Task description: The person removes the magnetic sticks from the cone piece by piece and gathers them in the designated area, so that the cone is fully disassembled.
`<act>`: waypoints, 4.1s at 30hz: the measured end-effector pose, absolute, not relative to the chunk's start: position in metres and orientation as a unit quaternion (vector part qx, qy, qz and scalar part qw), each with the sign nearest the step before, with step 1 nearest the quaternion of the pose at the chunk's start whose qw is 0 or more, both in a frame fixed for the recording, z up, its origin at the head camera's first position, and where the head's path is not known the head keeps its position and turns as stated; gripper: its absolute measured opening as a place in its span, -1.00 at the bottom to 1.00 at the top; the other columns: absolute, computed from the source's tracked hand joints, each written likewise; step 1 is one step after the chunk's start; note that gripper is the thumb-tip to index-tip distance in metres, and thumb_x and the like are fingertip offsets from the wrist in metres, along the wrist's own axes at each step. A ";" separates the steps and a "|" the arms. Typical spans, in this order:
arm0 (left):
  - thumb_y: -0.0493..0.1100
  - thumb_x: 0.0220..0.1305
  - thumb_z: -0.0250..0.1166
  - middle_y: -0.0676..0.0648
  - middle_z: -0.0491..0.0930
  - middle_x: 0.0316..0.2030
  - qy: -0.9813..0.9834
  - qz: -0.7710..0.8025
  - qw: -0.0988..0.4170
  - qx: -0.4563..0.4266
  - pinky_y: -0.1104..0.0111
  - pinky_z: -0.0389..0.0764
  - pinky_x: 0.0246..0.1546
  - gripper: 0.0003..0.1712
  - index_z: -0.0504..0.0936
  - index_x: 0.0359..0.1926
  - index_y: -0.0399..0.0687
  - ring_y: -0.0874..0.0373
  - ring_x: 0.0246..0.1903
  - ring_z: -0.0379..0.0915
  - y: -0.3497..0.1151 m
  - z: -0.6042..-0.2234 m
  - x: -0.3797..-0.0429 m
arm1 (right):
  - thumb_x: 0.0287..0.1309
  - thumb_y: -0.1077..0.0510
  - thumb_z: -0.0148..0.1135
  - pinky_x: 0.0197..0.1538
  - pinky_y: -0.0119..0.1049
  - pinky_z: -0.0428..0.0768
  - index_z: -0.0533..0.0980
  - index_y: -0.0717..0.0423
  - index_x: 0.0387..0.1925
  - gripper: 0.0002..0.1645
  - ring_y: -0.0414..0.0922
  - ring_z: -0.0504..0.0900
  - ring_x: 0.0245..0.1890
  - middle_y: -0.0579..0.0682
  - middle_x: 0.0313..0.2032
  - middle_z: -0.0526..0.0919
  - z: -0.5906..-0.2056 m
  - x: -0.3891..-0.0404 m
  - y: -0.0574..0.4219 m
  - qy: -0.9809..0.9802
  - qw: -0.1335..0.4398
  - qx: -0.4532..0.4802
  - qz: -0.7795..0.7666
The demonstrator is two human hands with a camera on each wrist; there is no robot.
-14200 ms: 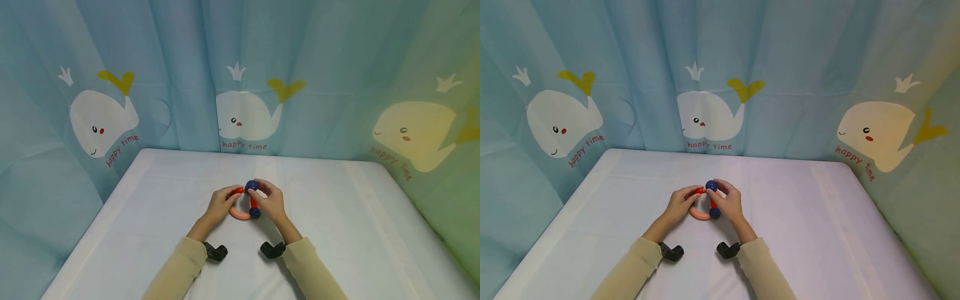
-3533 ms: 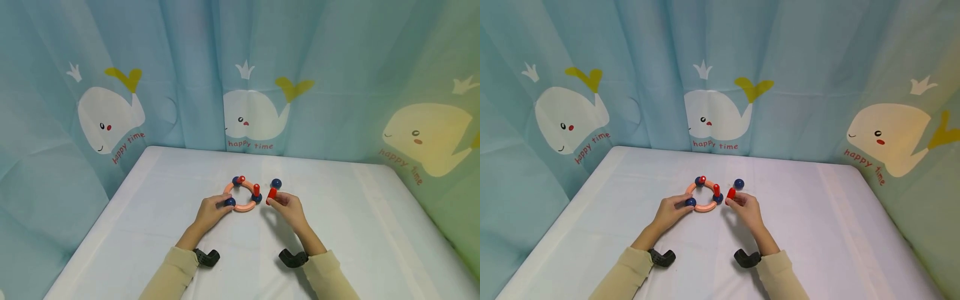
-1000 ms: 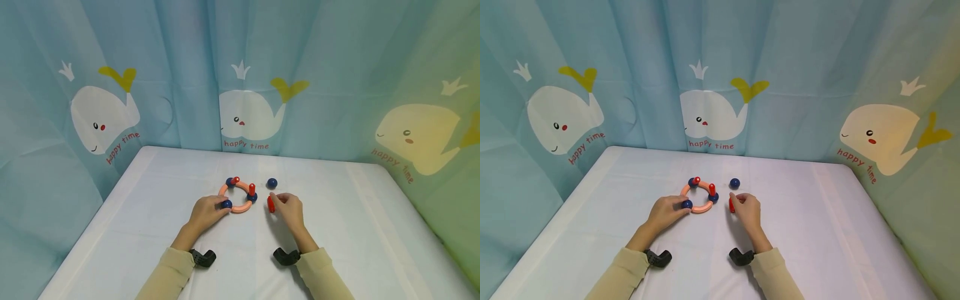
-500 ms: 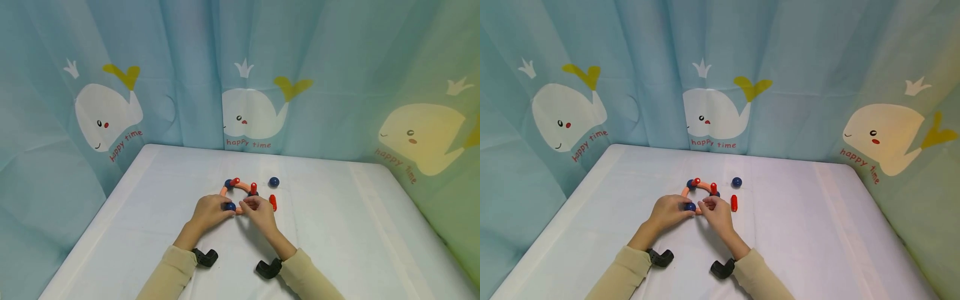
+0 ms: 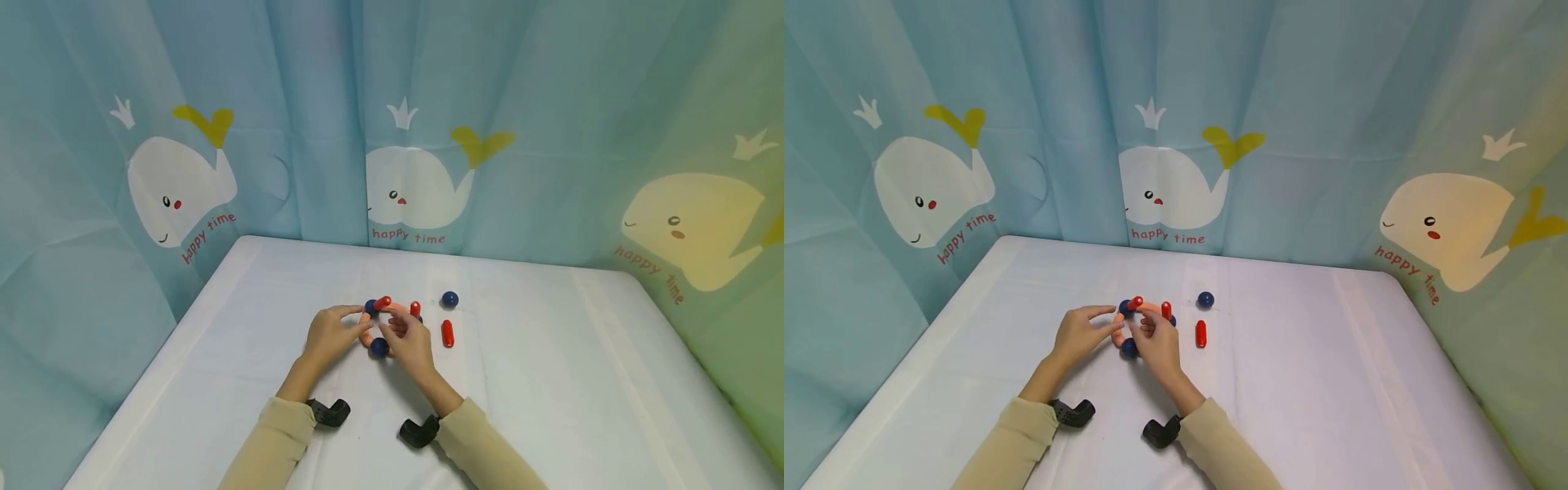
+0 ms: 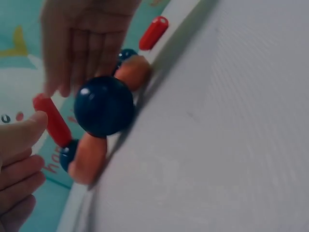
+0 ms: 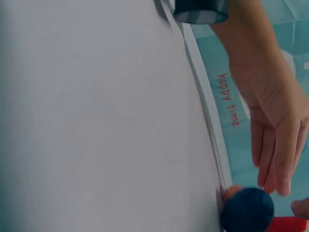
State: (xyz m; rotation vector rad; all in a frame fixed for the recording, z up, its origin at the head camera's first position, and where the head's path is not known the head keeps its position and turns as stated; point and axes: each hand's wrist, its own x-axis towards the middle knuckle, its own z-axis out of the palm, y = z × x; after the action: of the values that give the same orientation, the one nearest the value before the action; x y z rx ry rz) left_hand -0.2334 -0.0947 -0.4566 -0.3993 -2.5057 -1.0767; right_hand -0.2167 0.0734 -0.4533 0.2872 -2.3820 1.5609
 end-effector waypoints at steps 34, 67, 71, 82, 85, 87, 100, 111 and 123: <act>-0.18 -0.04 0.45 -0.18 0.59 -0.08 -0.847 -0.483 0.186 -0.120 0.16 0.42 0.03 -0.50 0.61 -0.02 -0.25 -0.02 -0.01 0.47 -0.103 -0.490 -0.244 | 0.12 0.21 0.26 -0.20 -0.22 0.59 0.58 0.35 -0.26 -0.76 -0.01 0.63 -0.31 0.14 -0.35 0.66 -0.466 -0.241 0.040 -0.782 0.138 0.110 0.598; -0.21 -0.01 0.42 -0.13 0.63 -0.18 -0.851 -0.481 0.169 -0.126 0.20 0.50 -0.08 -0.63 0.67 -0.10 -0.19 0.04 -0.09 0.52 -0.098 -0.491 -0.247 | 0.03 0.24 0.32 -0.21 -0.23 0.60 0.62 0.29 -0.30 -0.81 -0.06 0.66 -0.33 0.09 -0.38 0.68 -0.474 -0.240 0.043 -0.775 0.271 0.164 0.547; -0.17 -0.02 0.44 -0.11 0.64 -0.20 -0.851 -0.479 0.176 -0.125 0.20 0.52 -0.10 -0.63 0.68 -0.12 -0.16 0.05 -0.11 0.53 -0.097 -0.492 -0.247 | 0.04 0.25 0.32 -0.21 -0.20 0.60 0.61 0.29 -0.33 -0.83 -0.04 0.66 -0.34 0.10 -0.40 0.67 -0.473 -0.238 0.041 -0.760 0.291 0.187 0.549; -0.16 -0.02 0.44 -0.10 0.64 -0.20 -0.853 -0.480 0.167 -0.120 0.21 0.50 -0.07 -0.62 0.68 -0.11 -0.19 0.06 -0.10 0.53 -0.095 -0.494 -0.247 | 0.03 0.25 0.33 -0.21 -0.22 0.60 0.60 0.28 -0.29 -0.81 -0.07 0.65 -0.34 0.07 -0.38 0.67 -0.460 -0.222 0.049 -0.768 0.287 0.213 0.531; -0.15 -0.01 0.44 -0.12 0.64 -0.18 -0.854 -0.480 0.163 -0.117 0.18 0.49 -0.06 -0.60 0.67 -0.10 -0.19 0.03 -0.09 0.53 -0.097 -0.492 -0.245 | 0.02 0.25 0.34 -0.23 -0.19 0.60 0.61 0.26 -0.27 -0.79 -0.08 0.64 -0.35 0.05 -0.37 0.67 -0.453 -0.214 0.056 -0.769 0.281 0.215 0.533; -0.15 0.00 0.43 -0.13 0.63 -0.17 -0.856 -0.477 0.163 -0.113 0.18 0.49 -0.06 -0.60 0.66 -0.09 -0.19 0.02 -0.09 0.53 -0.098 -0.490 -0.244 | 0.02 0.24 0.34 -0.23 -0.16 0.60 0.61 0.25 -0.26 -0.79 -0.07 0.64 -0.36 0.05 -0.37 0.67 -0.450 -0.211 0.062 -0.771 0.276 0.212 0.534; -0.13 0.01 0.43 -0.10 0.62 -0.13 -0.864 -0.474 0.147 -0.086 0.25 0.48 -0.04 -0.59 0.66 -0.07 -0.13 0.07 -0.09 0.53 -0.101 -0.489 -0.244 | -0.06 0.21 0.40 -0.35 -0.42 0.56 0.64 0.29 -0.35 -0.78 -0.13 0.64 -0.46 0.03 -0.46 0.68 -0.443 -0.205 0.133 -0.821 0.236 0.104 0.509; -0.12 0.01 0.42 -0.09 0.62 -0.13 -0.864 -0.477 0.142 -0.082 0.23 0.47 -0.03 -0.59 0.66 -0.06 -0.12 0.07 -0.07 0.51 -0.099 -0.489 -0.244 | 0.00 0.09 0.37 -0.36 -0.41 0.51 0.62 0.38 -0.31 -0.62 -0.02 0.58 -0.40 0.14 -0.43 0.66 -0.443 -0.211 0.189 -0.872 0.153 -0.034 0.464; -0.12 0.01 0.42 -0.09 0.62 -0.13 -0.860 -0.484 0.138 -0.082 0.22 0.46 -0.02 -0.58 0.65 -0.06 -0.12 0.06 -0.05 0.50 -0.099 -0.488 -0.244 | 0.05 0.08 0.31 -0.40 -0.30 0.52 0.56 0.44 -0.22 -0.56 -0.03 0.48 -0.44 0.18 -0.37 0.61 -0.445 -0.222 0.206 -0.911 0.018 -0.070 0.405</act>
State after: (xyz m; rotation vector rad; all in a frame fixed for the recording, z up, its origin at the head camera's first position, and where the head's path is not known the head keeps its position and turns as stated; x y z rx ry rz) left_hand -0.2436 -0.0990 -0.4884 -0.2382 -2.4876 -1.4009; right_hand -0.2220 0.2058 -0.4446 -0.2167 -2.8317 1.2589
